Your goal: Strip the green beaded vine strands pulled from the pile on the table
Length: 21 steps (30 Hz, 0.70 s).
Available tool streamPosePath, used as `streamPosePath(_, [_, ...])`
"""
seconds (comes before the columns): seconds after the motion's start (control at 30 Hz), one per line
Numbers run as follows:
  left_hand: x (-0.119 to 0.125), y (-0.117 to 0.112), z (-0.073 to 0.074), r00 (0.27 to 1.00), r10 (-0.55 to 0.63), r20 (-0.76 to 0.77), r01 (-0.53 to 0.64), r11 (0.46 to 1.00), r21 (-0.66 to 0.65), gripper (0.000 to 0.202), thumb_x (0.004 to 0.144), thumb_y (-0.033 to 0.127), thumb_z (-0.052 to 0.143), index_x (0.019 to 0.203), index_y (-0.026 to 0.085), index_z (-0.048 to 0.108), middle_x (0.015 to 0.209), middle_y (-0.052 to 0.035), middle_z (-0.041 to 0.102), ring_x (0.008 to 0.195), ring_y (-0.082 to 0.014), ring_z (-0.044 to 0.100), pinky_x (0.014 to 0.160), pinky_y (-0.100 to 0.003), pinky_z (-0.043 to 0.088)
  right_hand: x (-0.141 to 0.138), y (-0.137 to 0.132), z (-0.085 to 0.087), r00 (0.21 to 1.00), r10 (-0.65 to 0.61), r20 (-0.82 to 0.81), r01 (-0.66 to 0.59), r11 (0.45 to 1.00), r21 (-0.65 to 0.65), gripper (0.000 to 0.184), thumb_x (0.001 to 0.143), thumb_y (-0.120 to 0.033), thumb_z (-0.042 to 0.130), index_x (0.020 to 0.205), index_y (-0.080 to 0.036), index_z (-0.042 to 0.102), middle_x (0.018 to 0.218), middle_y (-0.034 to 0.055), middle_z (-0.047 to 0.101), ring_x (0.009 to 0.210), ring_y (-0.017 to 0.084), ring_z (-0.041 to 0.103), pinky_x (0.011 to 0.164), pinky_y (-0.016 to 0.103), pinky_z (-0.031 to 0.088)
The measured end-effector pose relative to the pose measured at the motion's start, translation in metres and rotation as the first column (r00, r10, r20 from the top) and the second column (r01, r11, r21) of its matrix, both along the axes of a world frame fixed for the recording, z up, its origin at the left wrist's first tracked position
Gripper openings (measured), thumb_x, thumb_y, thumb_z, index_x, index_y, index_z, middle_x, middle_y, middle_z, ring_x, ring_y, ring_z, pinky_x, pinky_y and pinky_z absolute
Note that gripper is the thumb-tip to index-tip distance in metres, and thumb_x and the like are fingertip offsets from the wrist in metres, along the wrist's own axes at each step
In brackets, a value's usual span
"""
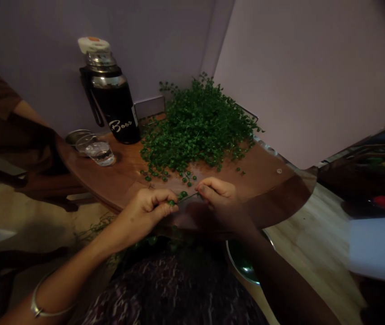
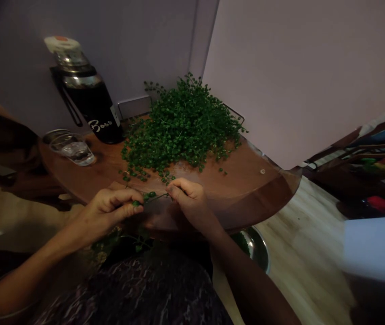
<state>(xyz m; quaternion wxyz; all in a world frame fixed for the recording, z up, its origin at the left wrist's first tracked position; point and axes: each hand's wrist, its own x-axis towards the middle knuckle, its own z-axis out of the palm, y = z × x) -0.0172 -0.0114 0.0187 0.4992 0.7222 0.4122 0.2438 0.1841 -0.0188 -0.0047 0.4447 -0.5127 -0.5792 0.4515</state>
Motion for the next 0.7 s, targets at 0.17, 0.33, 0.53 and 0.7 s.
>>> streamPosePath(0.17, [0.009, -0.008, -0.002, 1.0, 0.01, 0.014, -0.011, 0.995, 0.096, 0.016, 0.081, 0.021, 0.047, 0.072, 0.013, 0.057, 0.059, 0.0028, 0.049, 0.054, -0.0075, 0.044, 0.051, -0.018, 0.034, -0.009, 0.0, -0.005, 0.954, -0.158, -0.255, 0.133, 0.985, -0.114, 0.017, 0.075, -0.032, 0.058, 0.069, -0.016, 0.056, 0.049, -0.0059, 0.039, 0.041, 0.005, 0.03, 0.037, 0.018, 0.021])
streamPosePath(0.33, [0.012, -0.015, -0.005, 0.999, 0.005, -0.05, 0.006, 0.978, 0.207, 0.016, 0.081, 0.019, 0.046, 0.073, 0.013, 0.059, 0.059, 0.0024, 0.054, 0.055, -0.0083, 0.048, 0.052, -0.018, 0.035, -0.013, 0.004, -0.003, 0.905, -0.254, -0.34, 0.2, 0.962, -0.185, 0.016, 0.071, -0.031, 0.06, 0.07, -0.016, 0.057, 0.048, -0.0058, 0.04, 0.038, 0.004, 0.029, 0.034, 0.016, 0.017])
streamPosePath(0.53, [0.015, -0.019, -0.006, 0.998, 0.049, -0.049, -0.032, 0.957, 0.289, 0.017, 0.081, 0.017, 0.045, 0.076, 0.013, 0.061, 0.061, 0.0011, 0.059, 0.056, -0.0088, 0.052, 0.052, -0.018, 0.036, -0.012, 0.01, -0.006, 0.909, -0.249, -0.334, 0.204, 0.965, -0.164, 0.017, 0.071, -0.033, 0.06, 0.072, -0.016, 0.058, 0.048, -0.0057, 0.04, 0.039, 0.004, 0.029, 0.033, 0.015, 0.018])
streamPosePath(0.7, [0.017, -0.019, -0.008, 0.994, 0.07, -0.079, -0.038, 0.935, 0.352, 0.017, 0.08, 0.014, 0.045, 0.075, 0.013, 0.06, 0.058, 0.002, 0.058, 0.052, -0.0078, 0.051, 0.051, -0.018, 0.034, -0.013, 0.014, -0.009, 0.913, -0.291, -0.286, 0.253, 0.954, -0.161, 0.019, 0.07, -0.034, 0.06, 0.072, -0.016, 0.058, 0.05, -0.005, 0.043, 0.039, 0.004, 0.031, 0.033, 0.016, 0.02])
